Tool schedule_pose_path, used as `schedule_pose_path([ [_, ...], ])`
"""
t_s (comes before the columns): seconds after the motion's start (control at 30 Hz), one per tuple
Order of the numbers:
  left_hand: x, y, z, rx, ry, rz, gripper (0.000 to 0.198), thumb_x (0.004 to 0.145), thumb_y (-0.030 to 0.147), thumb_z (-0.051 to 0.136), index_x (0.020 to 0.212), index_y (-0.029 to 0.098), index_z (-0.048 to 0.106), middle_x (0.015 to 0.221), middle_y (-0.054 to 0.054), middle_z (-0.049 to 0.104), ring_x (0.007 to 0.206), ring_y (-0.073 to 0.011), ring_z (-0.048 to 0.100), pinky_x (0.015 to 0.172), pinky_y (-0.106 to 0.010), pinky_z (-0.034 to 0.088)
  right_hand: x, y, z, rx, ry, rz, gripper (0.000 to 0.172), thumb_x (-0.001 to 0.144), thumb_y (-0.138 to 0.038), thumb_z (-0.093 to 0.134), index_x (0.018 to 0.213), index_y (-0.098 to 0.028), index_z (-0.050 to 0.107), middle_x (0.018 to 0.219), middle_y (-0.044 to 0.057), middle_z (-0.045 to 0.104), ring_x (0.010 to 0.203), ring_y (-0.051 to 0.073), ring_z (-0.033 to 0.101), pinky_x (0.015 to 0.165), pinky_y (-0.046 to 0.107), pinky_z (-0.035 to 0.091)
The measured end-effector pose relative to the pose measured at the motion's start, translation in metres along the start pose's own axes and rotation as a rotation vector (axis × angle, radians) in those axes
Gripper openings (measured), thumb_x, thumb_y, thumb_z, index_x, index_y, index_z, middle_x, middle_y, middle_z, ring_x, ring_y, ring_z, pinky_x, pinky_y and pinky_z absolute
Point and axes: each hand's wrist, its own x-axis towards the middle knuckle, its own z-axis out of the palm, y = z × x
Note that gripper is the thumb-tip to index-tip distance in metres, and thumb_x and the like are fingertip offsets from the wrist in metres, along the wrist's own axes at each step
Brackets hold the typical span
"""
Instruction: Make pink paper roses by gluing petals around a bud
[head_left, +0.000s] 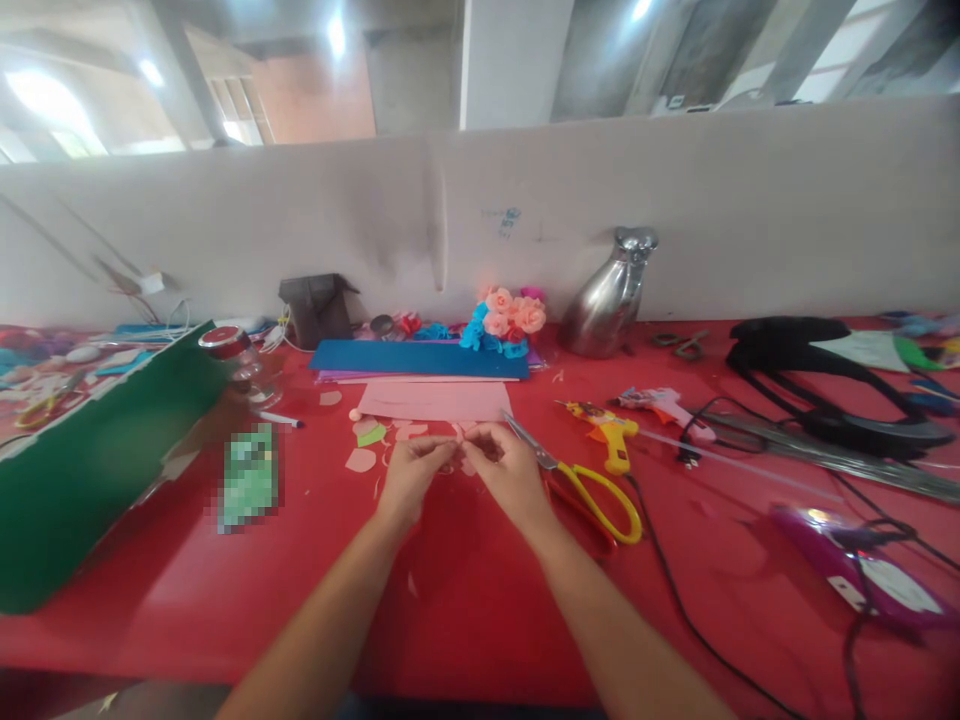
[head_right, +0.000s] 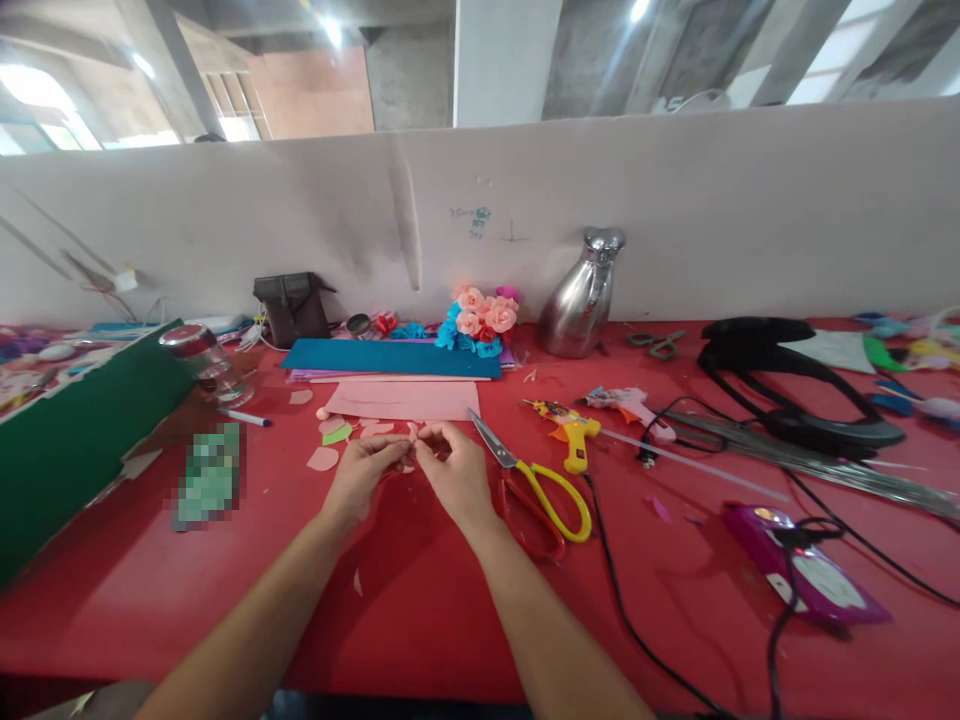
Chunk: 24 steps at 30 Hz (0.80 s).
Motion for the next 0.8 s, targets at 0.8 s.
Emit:
schedule_pose_path([
  [0.8, -0.0007, 0.0028, 0.0005, -0.048, 0.046, 0.025, 0.018, 0.067, 0.031, 0.068, 0.067, 0.013, 0.069, 0.064, -0.004, 0.065, 0.056, -0.0104, 0.056, 0.057, -0.023, 0.046, 0.0026, -0.0054, -0.0013, 0.142, 0.016, 0.098, 0.008, 0.069, -0.027, 0.061, 0.072, -0.019, 0.062, 0.073, 0.001, 0.065, 0.067, 0.016, 0.059, 0.065, 0.028, 0.045],
])
